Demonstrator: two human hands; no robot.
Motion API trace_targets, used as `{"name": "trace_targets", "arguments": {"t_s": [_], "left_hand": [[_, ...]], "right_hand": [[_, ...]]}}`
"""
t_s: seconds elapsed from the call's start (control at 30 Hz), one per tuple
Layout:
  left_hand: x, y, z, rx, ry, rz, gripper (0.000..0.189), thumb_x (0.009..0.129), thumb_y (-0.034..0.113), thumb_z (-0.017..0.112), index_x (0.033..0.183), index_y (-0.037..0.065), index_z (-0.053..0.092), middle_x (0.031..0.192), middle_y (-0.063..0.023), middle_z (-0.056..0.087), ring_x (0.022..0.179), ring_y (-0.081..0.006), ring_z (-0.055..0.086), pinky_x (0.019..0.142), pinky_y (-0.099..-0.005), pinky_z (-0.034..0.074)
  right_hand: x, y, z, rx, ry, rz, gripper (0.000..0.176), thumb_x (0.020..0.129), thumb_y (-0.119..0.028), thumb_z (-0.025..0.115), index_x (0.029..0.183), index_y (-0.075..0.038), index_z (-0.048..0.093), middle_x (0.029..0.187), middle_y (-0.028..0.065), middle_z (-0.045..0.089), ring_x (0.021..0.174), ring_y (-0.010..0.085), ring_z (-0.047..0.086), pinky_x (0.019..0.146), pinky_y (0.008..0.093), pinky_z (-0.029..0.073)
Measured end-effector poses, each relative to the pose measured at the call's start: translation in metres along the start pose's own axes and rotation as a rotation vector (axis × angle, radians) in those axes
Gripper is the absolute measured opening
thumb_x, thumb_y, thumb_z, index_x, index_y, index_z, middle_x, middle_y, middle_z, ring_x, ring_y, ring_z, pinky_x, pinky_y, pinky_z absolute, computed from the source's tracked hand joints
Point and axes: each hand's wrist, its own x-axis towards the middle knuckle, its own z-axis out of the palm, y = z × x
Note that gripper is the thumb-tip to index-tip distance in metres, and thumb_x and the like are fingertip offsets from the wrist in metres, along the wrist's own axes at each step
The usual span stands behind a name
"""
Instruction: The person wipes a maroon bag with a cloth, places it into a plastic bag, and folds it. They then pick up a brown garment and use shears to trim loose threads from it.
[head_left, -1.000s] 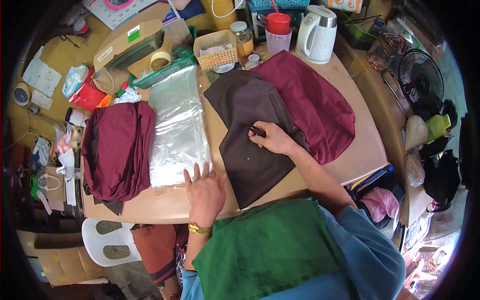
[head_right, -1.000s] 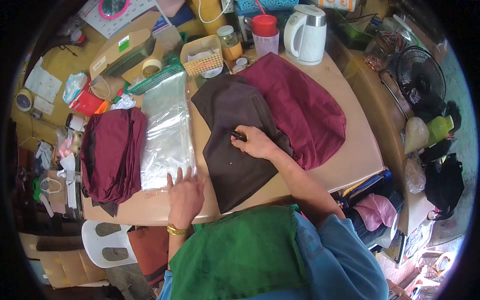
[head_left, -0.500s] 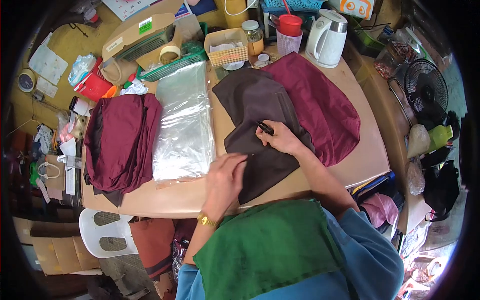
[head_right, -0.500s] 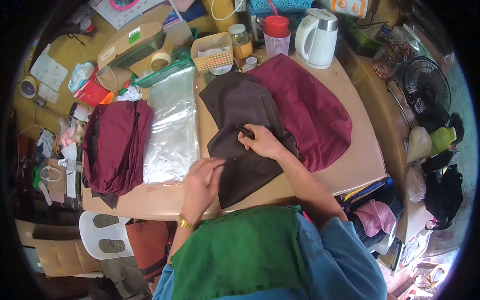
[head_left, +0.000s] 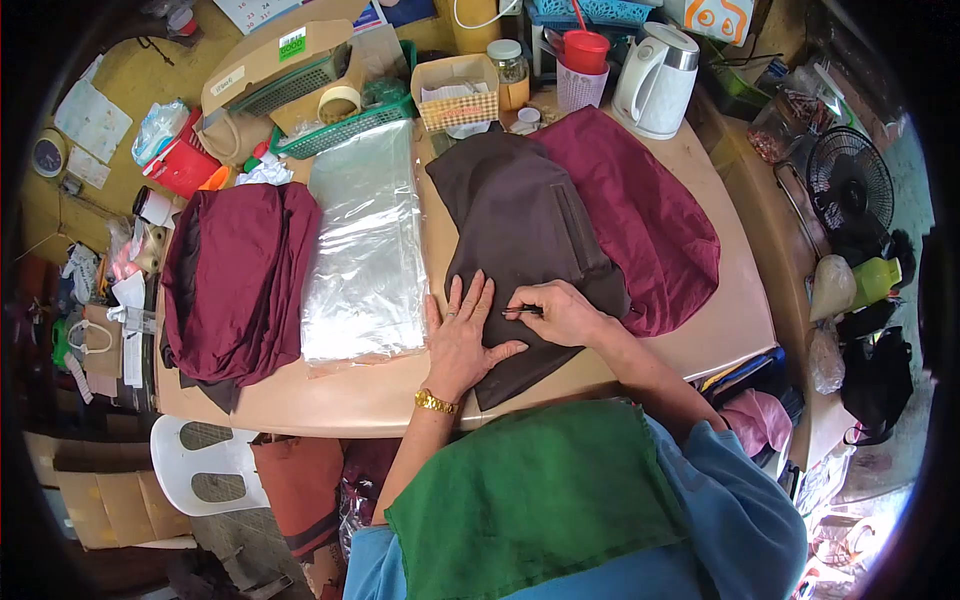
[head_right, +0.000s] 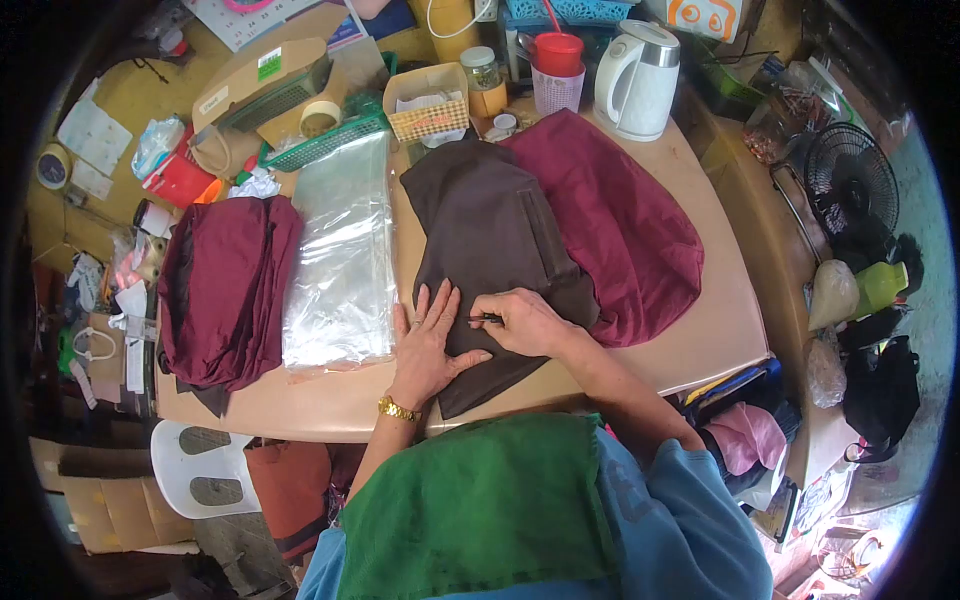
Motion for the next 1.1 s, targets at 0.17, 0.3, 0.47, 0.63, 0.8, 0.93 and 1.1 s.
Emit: {"name": "trace_targets", "arguments": {"t_s": [0.17,0.3,0.47,0.63,0.8,0.93,1.1], "left_hand": [[0.0,-0.002,0.002,0.007,0.011,0.007,0.107,0.07,0.072,0.069,0.15,0.005,0.045,0.16,-0.0087,0.039,0.15,-0.0349,0.03,0.119,-0.063,0.013],[0.0,0.0,-0.001,-0.006,0.011,0.0,0.107,0.07,0.071,0.07,0.15,0.005,0.045,0.16,-0.0084,0.039,0.149,-0.0348,0.031,0.119,-0.0627,0.014],[0.0,-0.001,0.0,-0.02,0.014,-0.004,0.106,0.07,0.07,0.071,0.15,0.005,0.045,0.159,-0.0081,0.039,0.149,-0.0346,0.032,0.119,-0.0623,0.014],[0.0,0.0,-0.002,-0.02,0.012,-0.007,0.106,0.069,0.069,0.072,0.149,0.006,0.046,0.159,-0.0082,0.04,0.148,-0.0344,0.033,0.119,-0.062,0.015],[0.001,-0.001,-0.002,-0.019,0.0,-0.008,0.106,0.07,0.07,0.072,0.15,0.006,0.044,0.16,-0.0084,0.039,0.149,-0.0351,0.032,0.119,-0.0615,0.015],[0.0,-0.002,-0.001,-0.026,-0.01,-0.007,0.107,0.071,0.07,0.072,0.151,0.006,0.043,0.161,-0.0088,0.037,0.149,-0.036,0.03,0.119,-0.0609,0.014],[0.001,-0.001,-0.002,-0.03,-0.02,-0.012,0.107,0.071,0.07,0.072,0.151,0.005,0.043,0.161,-0.0089,0.037,0.149,-0.0356,0.03,0.12,-0.0602,0.014]], "right_hand": [[-0.002,0.006,0.007,0.091,0.053,0.043,0.018,0.084,0.001,0.061,0.101,-0.002,0.067,0.091,0.0117,0.074,0.069,0.0223,0.068,0.065,0.0348,0.052],[-0.003,0.006,0.001,0.11,-0.036,0.119,0.019,0.083,0.001,0.061,0.1,-0.001,0.069,0.089,0.0121,0.074,0.068,0.023,0.068,0.065,0.0354,0.052],[-0.003,0.01,0.0,0.078,-0.066,0.132,0.024,0.081,0.003,0.059,0.102,-0.001,0.071,0.087,0.0136,0.074,0.069,0.0236,0.07,0.066,0.0342,0.052],[-0.001,0.004,-0.001,0.116,-0.007,0.115,0.021,0.082,0.002,0.059,0.099,-0.001,0.072,0.084,0.0158,0.073,0.073,0.0262,0.072,0.068,0.0349,0.053],[0.0,-0.006,-0.003,0.085,0.002,0.116,0.017,0.084,0.0,0.06,0.097,0.001,0.071,0.085,0.0167,0.073,0.076,0.03,0.073,0.07,0.0362,0.054],[0.0,-0.004,-0.002,0.085,-0.044,0.138,0.018,0.085,0.0,0.061,0.1,0.0,0.071,0.089,0.0183,0.073,0.08,0.0327,0.072,0.072,0.0366,0.055],[0.001,-0.004,-0.005,0.088,-0.083,0.159,0.019,0.086,-0.001,0.062,0.102,-0.001,0.072,0.092,0.0193,0.073,0.083,0.0333,0.073,0.072,0.0373,0.055]]}}
